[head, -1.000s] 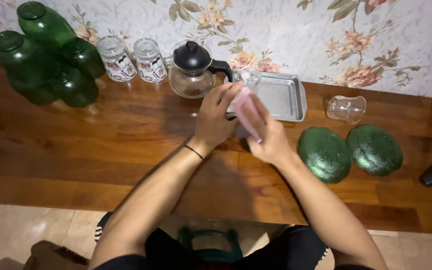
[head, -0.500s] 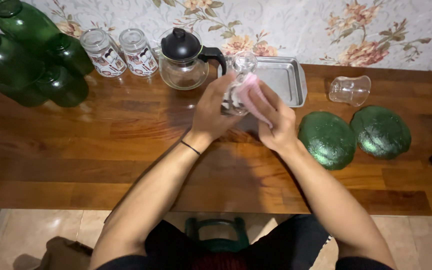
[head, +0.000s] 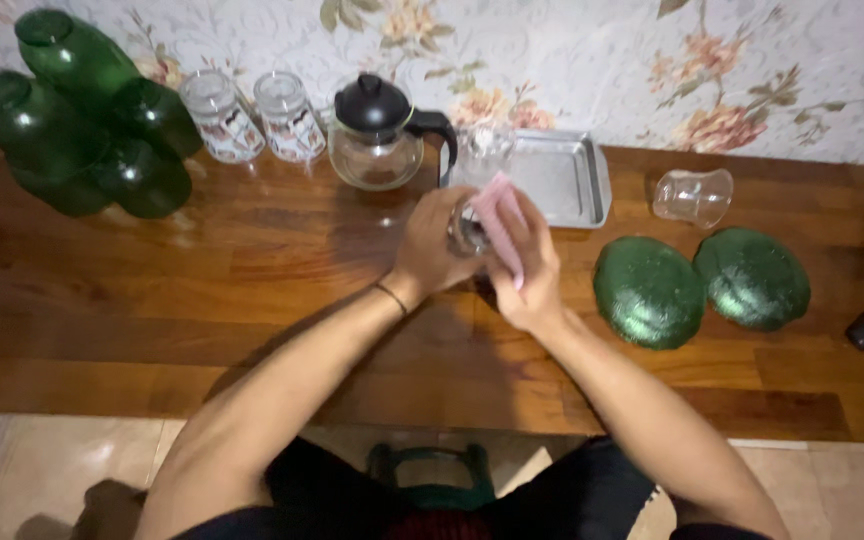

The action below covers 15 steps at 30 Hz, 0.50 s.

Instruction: The person wipes several green glass bottles and clear glass mugs with a pink cloth on a wooden table. They handle each item individually, wiping the exterior surfaces and then placing them aside.

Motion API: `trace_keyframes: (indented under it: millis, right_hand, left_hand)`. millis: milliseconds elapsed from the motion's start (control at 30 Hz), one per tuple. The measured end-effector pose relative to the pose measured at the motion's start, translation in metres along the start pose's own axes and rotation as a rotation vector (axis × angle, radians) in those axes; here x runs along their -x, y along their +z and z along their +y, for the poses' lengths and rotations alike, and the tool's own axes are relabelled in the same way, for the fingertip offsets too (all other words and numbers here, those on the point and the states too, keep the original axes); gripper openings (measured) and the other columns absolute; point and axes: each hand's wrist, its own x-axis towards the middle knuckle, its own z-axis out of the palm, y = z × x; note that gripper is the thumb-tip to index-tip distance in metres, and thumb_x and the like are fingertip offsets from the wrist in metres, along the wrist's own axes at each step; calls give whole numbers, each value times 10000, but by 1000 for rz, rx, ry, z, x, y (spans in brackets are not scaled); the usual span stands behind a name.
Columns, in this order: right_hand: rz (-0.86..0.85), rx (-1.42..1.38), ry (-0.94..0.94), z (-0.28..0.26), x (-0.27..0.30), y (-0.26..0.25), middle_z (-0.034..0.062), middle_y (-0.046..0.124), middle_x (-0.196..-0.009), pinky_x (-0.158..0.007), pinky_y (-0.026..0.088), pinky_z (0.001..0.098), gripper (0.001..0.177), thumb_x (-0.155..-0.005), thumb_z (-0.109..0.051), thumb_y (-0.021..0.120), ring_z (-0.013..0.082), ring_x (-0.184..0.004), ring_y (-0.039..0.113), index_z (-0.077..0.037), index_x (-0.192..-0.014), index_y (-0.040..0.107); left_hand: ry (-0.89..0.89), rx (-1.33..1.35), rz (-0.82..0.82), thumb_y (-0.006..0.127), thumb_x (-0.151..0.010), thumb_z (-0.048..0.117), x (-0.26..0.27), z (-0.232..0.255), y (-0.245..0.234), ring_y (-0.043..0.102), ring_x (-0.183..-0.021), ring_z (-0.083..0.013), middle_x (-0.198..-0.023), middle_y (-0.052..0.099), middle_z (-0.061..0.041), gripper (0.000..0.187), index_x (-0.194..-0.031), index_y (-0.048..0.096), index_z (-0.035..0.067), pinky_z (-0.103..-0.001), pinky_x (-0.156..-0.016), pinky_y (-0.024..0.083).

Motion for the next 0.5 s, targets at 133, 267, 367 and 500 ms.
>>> trace_keyframes:
  millis: [133, 267, 367, 500]
  right_hand:
    - [-4, 215, -99, -6, 5, -3, 342, 460, -1520, -1198, 437, 478, 555, -921, -118, 622, 461, -1424, 514, 92, -1428, 534]
    - [-73, 287, -68, -4, 4, -10, 337, 494, -1518, -1206, 418, 457, 539, -913, -132, 578, 429, -1434, 518, 53, -1419, 582]
    - [-6, 177, 152, 4, -2, -14, 277, 584, -1464, -1136, 476, 419, 564, -952, -132, 503, 364, -1340, 616, 73, -1478, 510]
    - [-29, 290, -190, 4, -8, -20, 248, 597, -1448, -1086, 561, 423, 513, -936, -49, 602, 409, -1260, 674, 6, -1442, 538]
  left_hand:
    - [-26, -5, -36, 963, -614, 316, -2, 5, -4, 598, -1182, -410, -1269, 620, -176, 861, -1315, 538, 55, -489, -1003, 492]
    - [-22, -23, -17, 970, -614, 290, -1, 9, -10, 597, -1219, -411, -1306, 610, -180, 877, -1333, 531, 47, -494, -1042, 486]
    - [44, -66, 32, 970, -639, 289, -8, 11, -13, 597, -1240, -405, -1323, 604, -184, 859, -1338, 534, 44, -487, -1071, 488]
    - [105, -54, 35, 952, -671, 303, -10, 12, -17, 604, -1213, -394, -1280, 622, -176, 797, -1310, 555, 39, -475, -1061, 492]
